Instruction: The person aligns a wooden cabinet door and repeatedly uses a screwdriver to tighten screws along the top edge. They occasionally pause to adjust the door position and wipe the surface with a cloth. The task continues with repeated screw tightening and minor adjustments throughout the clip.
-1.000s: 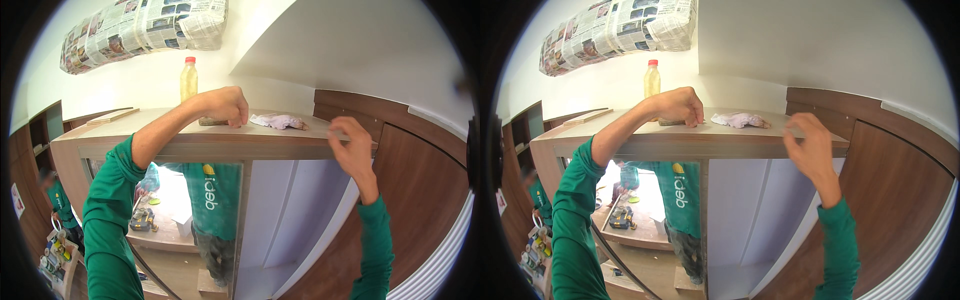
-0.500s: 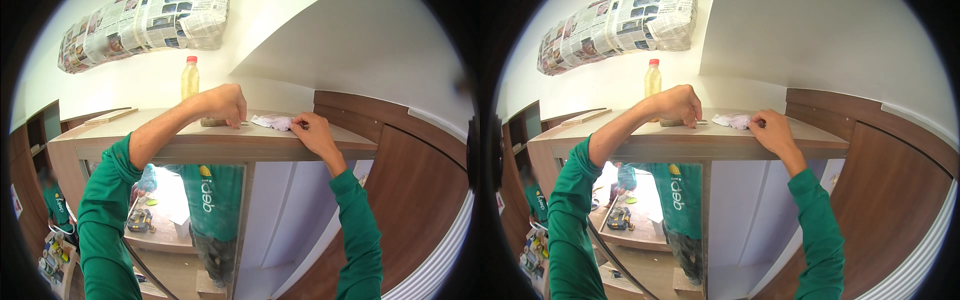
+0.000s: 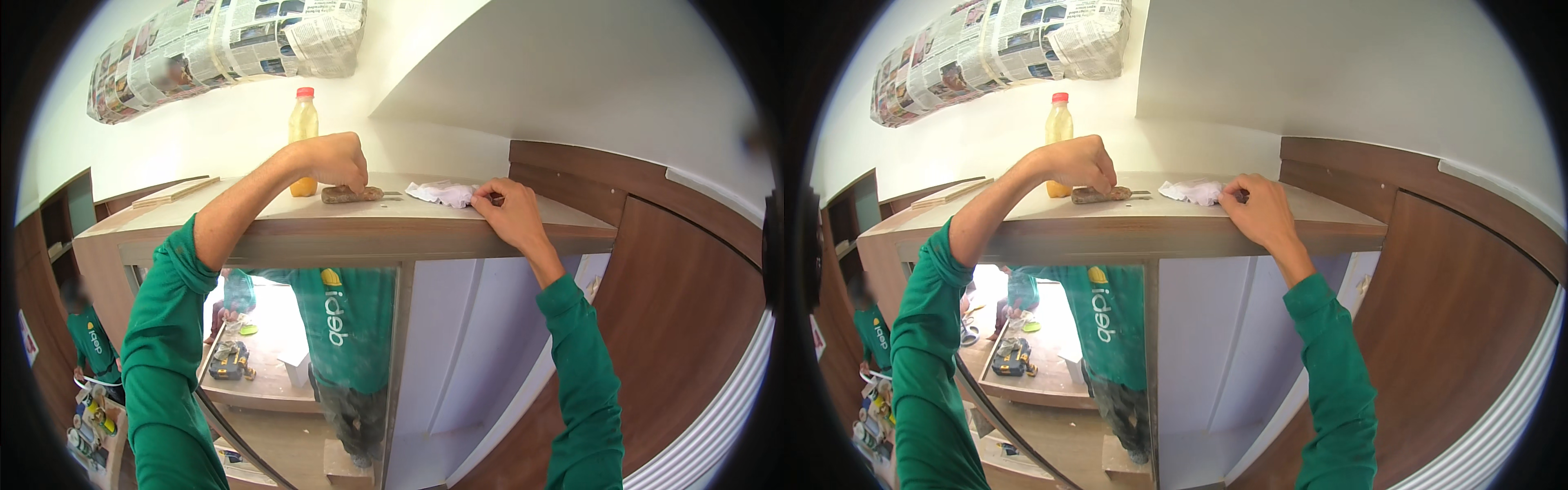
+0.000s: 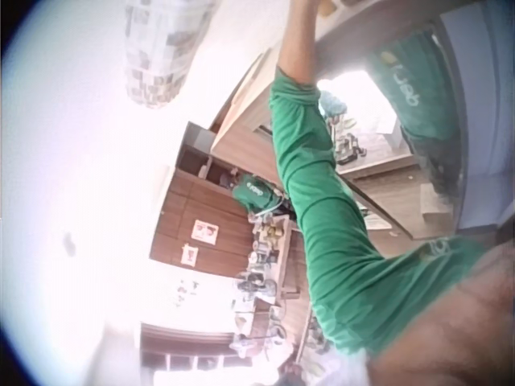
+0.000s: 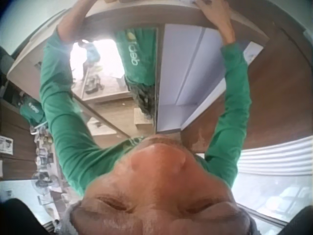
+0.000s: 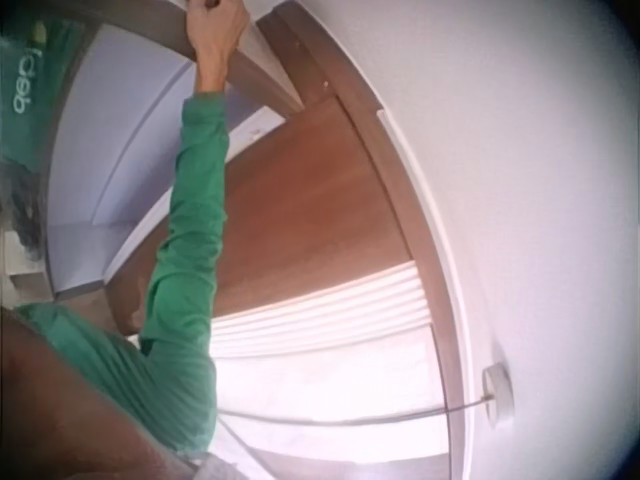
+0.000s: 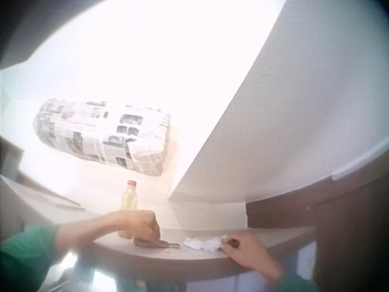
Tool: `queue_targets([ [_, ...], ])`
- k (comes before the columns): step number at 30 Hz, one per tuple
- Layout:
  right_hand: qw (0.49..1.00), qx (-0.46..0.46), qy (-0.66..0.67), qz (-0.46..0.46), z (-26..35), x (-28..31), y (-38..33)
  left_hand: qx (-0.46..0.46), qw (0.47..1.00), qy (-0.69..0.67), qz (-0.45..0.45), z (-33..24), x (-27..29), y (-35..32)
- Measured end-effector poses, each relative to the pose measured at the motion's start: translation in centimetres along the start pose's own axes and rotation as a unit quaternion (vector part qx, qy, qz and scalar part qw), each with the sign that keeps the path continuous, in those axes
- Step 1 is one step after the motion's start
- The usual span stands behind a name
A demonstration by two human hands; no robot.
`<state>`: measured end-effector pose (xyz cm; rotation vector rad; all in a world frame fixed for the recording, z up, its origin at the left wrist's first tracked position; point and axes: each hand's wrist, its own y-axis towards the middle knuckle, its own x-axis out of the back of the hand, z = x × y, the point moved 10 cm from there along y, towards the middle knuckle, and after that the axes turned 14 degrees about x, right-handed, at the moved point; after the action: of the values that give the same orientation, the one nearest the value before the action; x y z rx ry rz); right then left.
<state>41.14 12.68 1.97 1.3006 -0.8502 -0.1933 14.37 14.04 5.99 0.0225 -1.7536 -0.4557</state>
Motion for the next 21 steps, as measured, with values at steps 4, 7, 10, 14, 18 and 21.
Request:
queue_targets([
  [4,0.999,-0.006,0.026,-0.019,0.2,0.5,0.0,-0.049,0.998,-0.024,-0.039,-0.4,0.7,-1.2],
  [7,0.991,-0.003,0.092,-0.095,1.1,2.0,-0.4,-0.068,0.986,0.021,-0.153,-1.5,2.4,-1.9],
  [10,0.978,-0.039,0.153,-0.138,2.5,4.0,-1.5,-0.165,0.957,-0.014,-0.239,-6.4,3.2,-4.4],
  [14,0.912,-0.131,0.361,-0.146,7.0,3.2,-2.8,-0.21,0.939,-0.104,-0.254,-13.9,2.0,-6.3],
  [18,0.862,-0.185,0.427,-0.202,7.2,3.9,-4.2,-0.225,0.92,-0.239,-0.215,-17.1,1.9,-6.9],
  [21,0.848,-0.177,0.403,-0.295,4.8,6.9,-5.9,-0.266,0.918,-0.269,-0.119,-20.2,-0.5,-6.2],
])
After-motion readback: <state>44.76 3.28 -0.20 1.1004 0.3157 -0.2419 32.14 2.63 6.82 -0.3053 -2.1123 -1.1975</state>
